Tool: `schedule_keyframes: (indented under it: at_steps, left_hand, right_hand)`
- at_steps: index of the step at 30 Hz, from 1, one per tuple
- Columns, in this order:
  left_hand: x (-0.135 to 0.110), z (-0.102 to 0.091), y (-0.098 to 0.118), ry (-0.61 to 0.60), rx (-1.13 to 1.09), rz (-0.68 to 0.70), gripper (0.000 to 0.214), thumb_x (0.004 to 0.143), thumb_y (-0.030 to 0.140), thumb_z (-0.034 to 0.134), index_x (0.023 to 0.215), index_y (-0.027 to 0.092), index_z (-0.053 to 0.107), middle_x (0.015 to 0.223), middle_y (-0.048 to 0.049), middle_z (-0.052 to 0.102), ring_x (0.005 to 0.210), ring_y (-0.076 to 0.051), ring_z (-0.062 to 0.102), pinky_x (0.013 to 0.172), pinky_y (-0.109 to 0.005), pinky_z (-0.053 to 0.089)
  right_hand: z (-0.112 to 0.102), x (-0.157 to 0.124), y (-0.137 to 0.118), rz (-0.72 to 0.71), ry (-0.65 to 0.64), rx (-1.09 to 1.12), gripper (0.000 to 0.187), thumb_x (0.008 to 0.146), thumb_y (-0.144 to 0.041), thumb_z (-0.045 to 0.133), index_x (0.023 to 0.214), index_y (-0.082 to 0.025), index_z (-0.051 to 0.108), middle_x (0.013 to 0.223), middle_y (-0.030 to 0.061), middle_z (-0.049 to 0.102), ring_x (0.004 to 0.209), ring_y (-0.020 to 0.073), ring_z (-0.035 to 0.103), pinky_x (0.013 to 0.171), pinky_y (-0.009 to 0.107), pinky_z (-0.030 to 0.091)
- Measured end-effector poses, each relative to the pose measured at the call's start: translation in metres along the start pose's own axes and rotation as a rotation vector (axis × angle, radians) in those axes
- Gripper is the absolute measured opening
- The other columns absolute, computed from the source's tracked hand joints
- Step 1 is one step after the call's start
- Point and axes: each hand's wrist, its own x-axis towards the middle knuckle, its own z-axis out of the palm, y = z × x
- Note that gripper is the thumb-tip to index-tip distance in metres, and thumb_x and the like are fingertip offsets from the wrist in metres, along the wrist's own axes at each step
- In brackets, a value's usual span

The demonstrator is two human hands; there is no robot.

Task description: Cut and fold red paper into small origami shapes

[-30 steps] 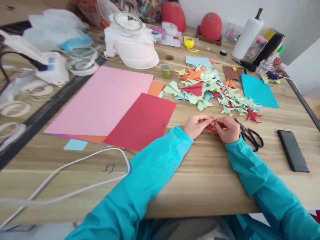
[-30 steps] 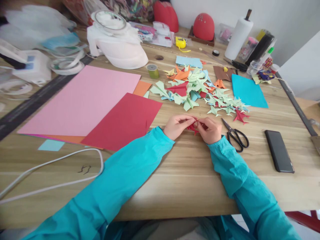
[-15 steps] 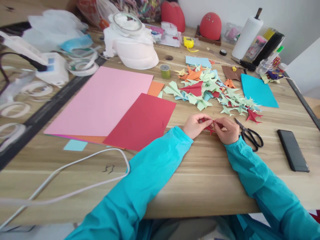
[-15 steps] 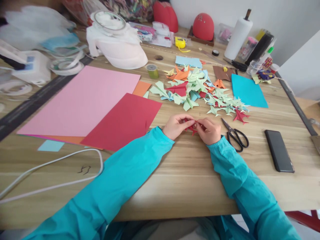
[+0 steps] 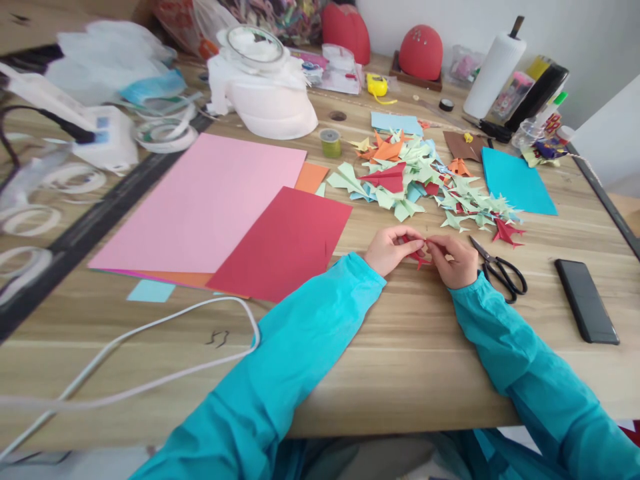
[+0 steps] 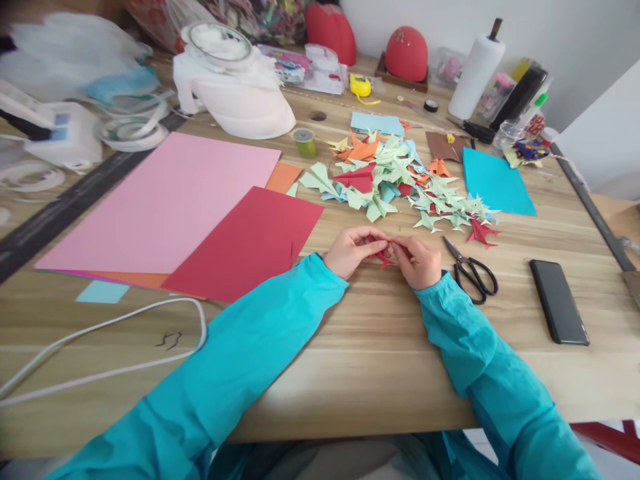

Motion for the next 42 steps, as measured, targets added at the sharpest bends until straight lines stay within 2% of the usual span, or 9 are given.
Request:
schedule_keyframes:
  at_steps: [6, 17, 21, 31, 36, 42]
  left_hand:
    - [-0.0013, -0.0001, 0.0014, -0.007, -0.012, -0.006, 0.021, 0.063, 0.027, 0.071, 0.072, 0.011, 0.061, 0.062, -0.0018, 0.064, 0.060, -0.012, 0.062, 0.061, -0.027, 0.053]
    - [-0.0028, 0.0010, 0.0037, -0.025, 0.059, 0.040, 0.020, 0.069, 0.031, 0.066, 0.068, 0.012, 0.059, 0.060, -0.0003, 0.061, 0.058, -0.010, 0.058, 0.057, -0.022, 0.050]
    - [-0.0032, 0.0004, 0.0037, -0.032, 0.089, 0.044, 0.019, 0.067, 0.029, 0.067, 0.069, 0.013, 0.058, 0.059, 0.0001, 0.060, 0.057, -0.010, 0.058, 0.055, -0.021, 0.048]
    - [-0.0015, -0.0006, -0.0001, -0.021, 0.110, 0.054, 0.016, 0.064, 0.021, 0.068, 0.073, 0.013, 0.059, 0.062, 0.0007, 0.061, 0.059, -0.010, 0.059, 0.056, -0.022, 0.050]
    - [-0.0001, 0.0009, -0.0031, -0.007, 0.159, 0.062, 0.015, 0.064, 0.020, 0.068, 0.075, 0.012, 0.061, 0.063, 0.0000, 0.061, 0.059, -0.011, 0.059, 0.056, -0.023, 0.050]
    - [0.0009, 0.0016, -0.0026, 0.026, 0.153, 0.067, 0.012, 0.062, 0.017, 0.069, 0.071, 0.012, 0.064, 0.063, -0.0008, 0.064, 0.062, -0.012, 0.061, 0.061, -0.025, 0.051]
  right_hand:
    - [-0.0005, 0.0000, 0.0011, -0.014, -0.034, 0.020, 0.016, 0.084, -0.028, 0.052, 0.088, -0.022, 0.067, 0.074, 0.0039, 0.068, 0.059, 0.0136, 0.060, 0.055, 0.026, 0.047]
    - [-0.0010, -0.0004, -0.0022, -0.149, -0.018, -0.049, 0.014, 0.083, -0.021, 0.052, 0.088, -0.020, 0.065, 0.072, 0.0033, 0.067, 0.057, 0.0114, 0.058, 0.054, 0.023, 0.046]
    - [-0.0006, -0.0006, -0.0011, -0.200, 0.004, -0.055, 0.012, 0.083, -0.019, 0.052, 0.085, -0.019, 0.064, 0.071, 0.0024, 0.067, 0.055, 0.0096, 0.057, 0.052, 0.020, 0.045]
    - [0.0007, -0.0001, -0.0022, -0.204, 0.040, -0.069, 0.011, 0.082, -0.018, 0.053, 0.085, -0.018, 0.064, 0.068, 0.0020, 0.065, 0.051, 0.0085, 0.054, 0.049, 0.020, 0.045]
    - [0.0006, -0.0006, 0.0009, -0.267, 0.061, -0.237, 0.011, 0.082, -0.018, 0.053, 0.082, -0.018, 0.064, 0.071, 0.0029, 0.067, 0.055, 0.0095, 0.057, 0.051, 0.020, 0.043]
    - [-0.0045, 0.0018, -0.0002, -0.502, 0.058, -0.544, 0.014, 0.082, -0.017, 0.052, 0.075, -0.018, 0.064, 0.063, 0.0022, 0.065, 0.053, 0.0099, 0.054, 0.052, 0.024, 0.037]
